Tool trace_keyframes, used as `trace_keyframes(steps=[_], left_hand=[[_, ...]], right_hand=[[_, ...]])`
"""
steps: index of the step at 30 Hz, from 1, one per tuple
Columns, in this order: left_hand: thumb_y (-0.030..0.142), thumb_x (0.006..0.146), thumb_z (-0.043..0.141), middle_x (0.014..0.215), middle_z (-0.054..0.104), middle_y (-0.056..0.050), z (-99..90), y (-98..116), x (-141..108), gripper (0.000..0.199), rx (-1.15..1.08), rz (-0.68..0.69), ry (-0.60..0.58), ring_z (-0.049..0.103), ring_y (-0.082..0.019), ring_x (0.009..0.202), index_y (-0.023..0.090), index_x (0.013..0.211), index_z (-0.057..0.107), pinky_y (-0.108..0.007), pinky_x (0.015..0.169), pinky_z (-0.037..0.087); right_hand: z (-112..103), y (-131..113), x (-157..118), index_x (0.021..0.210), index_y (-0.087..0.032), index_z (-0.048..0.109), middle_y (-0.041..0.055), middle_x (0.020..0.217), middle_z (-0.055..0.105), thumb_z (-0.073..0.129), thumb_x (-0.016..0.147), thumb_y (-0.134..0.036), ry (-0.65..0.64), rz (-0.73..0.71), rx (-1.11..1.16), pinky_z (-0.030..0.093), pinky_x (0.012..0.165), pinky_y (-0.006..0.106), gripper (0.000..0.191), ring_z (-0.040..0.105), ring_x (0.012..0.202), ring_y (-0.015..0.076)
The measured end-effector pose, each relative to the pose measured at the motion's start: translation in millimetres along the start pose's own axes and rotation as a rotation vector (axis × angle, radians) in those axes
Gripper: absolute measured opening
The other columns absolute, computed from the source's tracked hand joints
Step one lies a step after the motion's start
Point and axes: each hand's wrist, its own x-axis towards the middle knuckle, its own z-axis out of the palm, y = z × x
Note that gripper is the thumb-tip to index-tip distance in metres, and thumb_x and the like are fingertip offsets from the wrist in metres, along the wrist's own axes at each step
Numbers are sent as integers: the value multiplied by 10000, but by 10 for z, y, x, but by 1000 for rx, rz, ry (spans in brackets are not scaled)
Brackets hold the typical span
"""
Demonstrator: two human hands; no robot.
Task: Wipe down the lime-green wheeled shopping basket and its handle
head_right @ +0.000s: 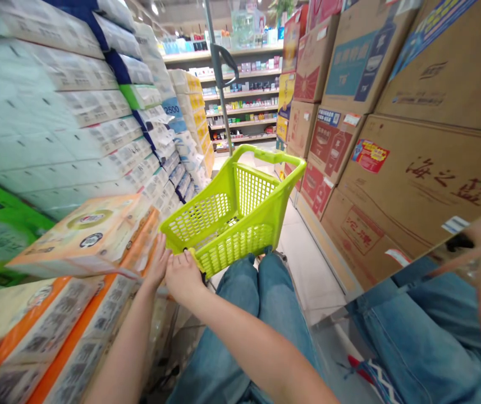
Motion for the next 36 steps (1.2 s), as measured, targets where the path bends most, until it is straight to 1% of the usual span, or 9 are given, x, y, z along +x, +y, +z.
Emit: trace_keyframes(steps=[3,7,11,14,16,19,24,29,36], left_hand=[[316,956,339,1670,171,-77,-91,-11,2,635,5,2,-15,93,-186,1541,185,1566,225,-429,1254,117],[332,955,345,1662,191,-95,-80,14,-1,629,17,-3,4,124,-195,1538,165,1556,260,-440,1252,130],[368,985,323,1642,258,-109,-42,196,-165,590,31,-9,37,162,-196,1534,160,1537,312,-454,1256,147],[370,1012,297,1604,352,-107,-26,472,-437,547,126,54,12,259,-206,1510,169,1516,360,-481,1248,204],[344,1019,297,1571,410,-115,-8,683,-655,526,236,129,-5,324,-218,1484,169,1508,377,-487,1229,265],[289,1004,345,1545,437,-158,45,956,-951,551,404,204,44,372,-261,1459,144,1535,323,-498,1196,321],[175,966,350,1578,369,-188,144,1184,-1177,656,543,200,75,345,-289,1471,138,1586,139,-497,1166,362],[138,940,378,1595,313,-224,183,1186,-1137,716,553,172,121,311,-307,1484,110,1587,73,-518,1166,363],[161,941,383,1578,355,-215,114,924,-945,675,504,165,125,266,-310,1501,91,1571,152,-523,1177,347]], right_hand=[[-87,189,-62,1314,-80,566,124,1127,699,422,985,-182,49,-127,13,361,1164,413,373,594,1110,207],[-258,779,-222,1387,-126,511,122,1321,625,418,959,-133,120,-209,54,329,1199,443,438,501,1290,211],[-452,1522,-357,1449,-111,468,142,1401,579,414,844,-13,117,-59,18,296,1210,470,615,441,1370,230],[-483,1813,-368,1475,-112,442,123,1460,537,399,802,14,109,-16,2,252,1232,461,686,401,1408,224],[-422,1807,-339,1471,-107,448,115,1458,542,390,793,20,131,21,12,231,1240,464,693,398,1412,223],[-282,1617,-292,1455,-109,472,116,1426,569,386,783,25,204,118,40,225,1238,485,690,407,1403,225],[-201,1361,-287,1442,-116,489,118,1394,588,388,770,23,252,166,60,239,1229,483,694,423,1379,232],[-266,1338,-305,1420,-106,515,109,1370,604,383,769,17,227,159,60,248,1227,475,675,447,1349,244],[-282,1220,-329,1443,-123,489,109,1400,585,386,771,14,208,142,60,269,1217,479,693,438,1362,238]])
